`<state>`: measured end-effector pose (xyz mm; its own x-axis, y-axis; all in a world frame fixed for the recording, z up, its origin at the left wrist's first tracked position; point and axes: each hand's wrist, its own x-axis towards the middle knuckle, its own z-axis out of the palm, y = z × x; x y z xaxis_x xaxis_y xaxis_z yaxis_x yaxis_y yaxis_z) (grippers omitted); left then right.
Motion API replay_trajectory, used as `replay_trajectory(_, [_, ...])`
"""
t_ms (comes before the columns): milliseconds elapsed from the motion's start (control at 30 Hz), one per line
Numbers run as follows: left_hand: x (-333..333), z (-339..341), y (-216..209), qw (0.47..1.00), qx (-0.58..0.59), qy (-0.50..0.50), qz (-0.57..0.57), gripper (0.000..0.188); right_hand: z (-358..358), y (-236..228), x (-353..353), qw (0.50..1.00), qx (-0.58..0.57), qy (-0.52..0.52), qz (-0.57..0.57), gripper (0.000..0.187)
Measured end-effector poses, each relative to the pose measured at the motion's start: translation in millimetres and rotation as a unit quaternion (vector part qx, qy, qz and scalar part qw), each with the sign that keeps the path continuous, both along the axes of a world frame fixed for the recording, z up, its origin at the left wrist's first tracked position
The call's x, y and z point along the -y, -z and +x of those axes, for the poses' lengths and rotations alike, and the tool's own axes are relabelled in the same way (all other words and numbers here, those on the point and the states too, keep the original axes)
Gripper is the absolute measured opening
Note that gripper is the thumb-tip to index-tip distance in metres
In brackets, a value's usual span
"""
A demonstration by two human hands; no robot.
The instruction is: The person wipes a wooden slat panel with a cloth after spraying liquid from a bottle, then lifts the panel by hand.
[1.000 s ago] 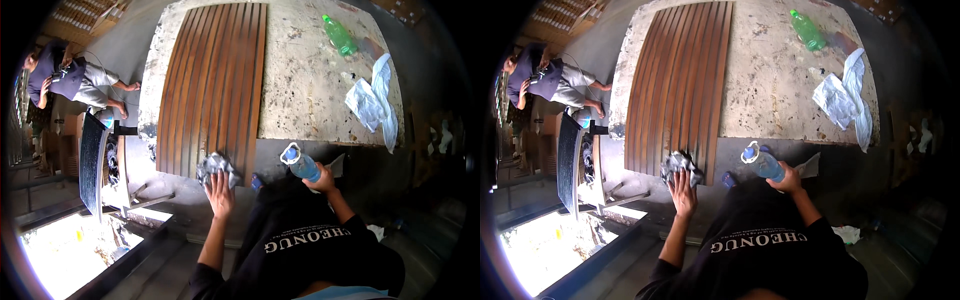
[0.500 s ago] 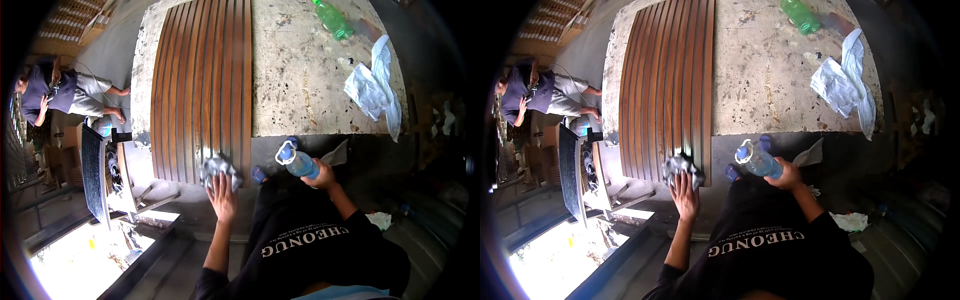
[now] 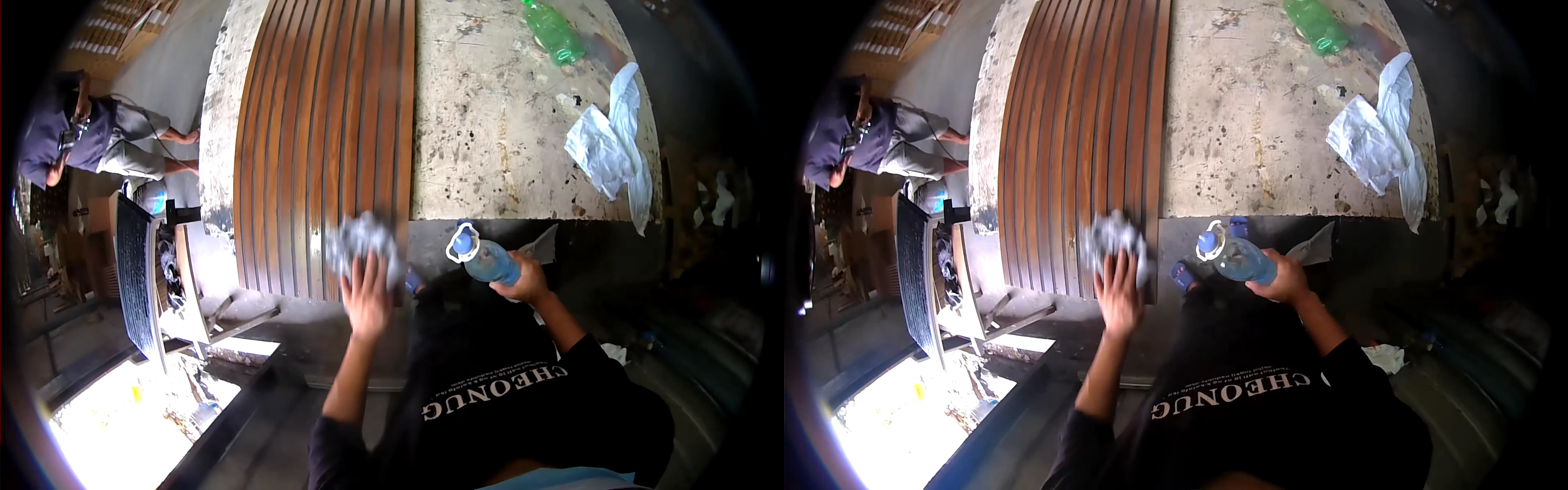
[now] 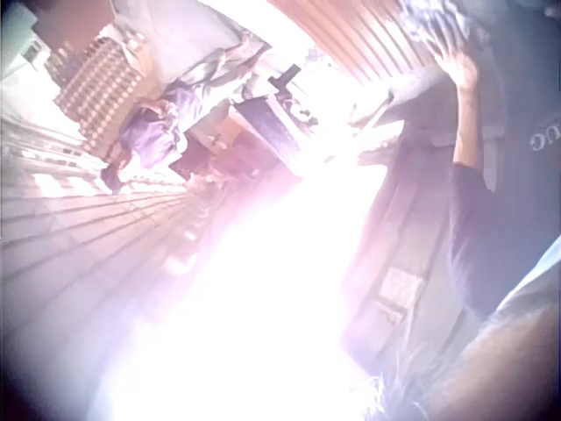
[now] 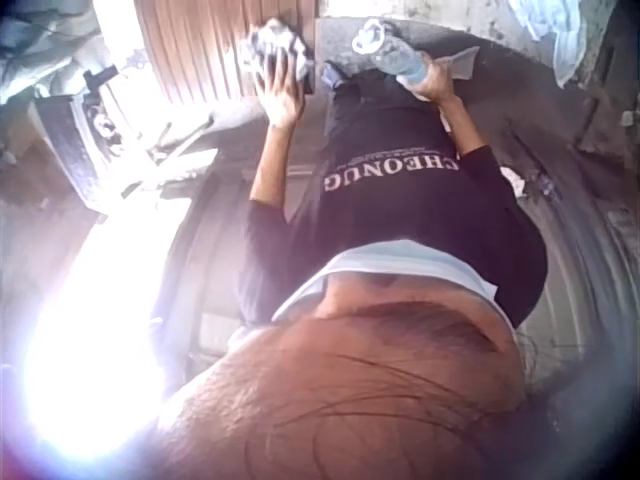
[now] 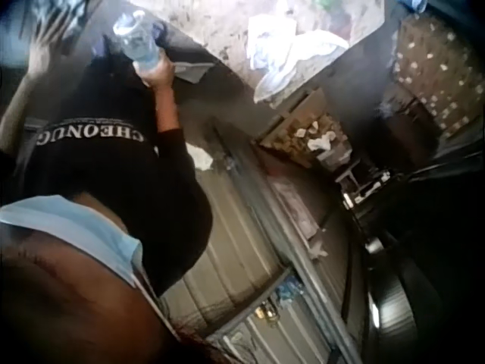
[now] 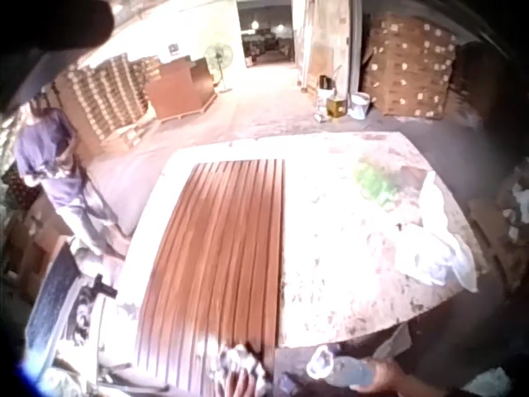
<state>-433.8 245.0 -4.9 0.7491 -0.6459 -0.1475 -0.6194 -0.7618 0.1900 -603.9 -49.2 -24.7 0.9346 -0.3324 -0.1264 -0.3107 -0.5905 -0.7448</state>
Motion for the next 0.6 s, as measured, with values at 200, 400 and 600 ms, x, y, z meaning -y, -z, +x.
replay_trajectory(200, [26.3,33.4,-5.0,0.998,-0.022,0.055,-0.008,0.066,7.2,0.9,2.8,1.000,0.006,-0.005,-0.007,0.054])
replay_trajectory(400, [142.7,162.3,1.0,0.984,0.139,-0.002,-0.111,0.053,16.7,-8.9,-7.0,0.998,-0.007,-0.058,0.005,0.053])
replay_trajectory(600, [1.3,-11.5,2.3,0.997,0.007,0.036,-0.068,0.062,10.7,-3.8,-0.7,0.996,-0.066,-0.060,0.013,0.056])
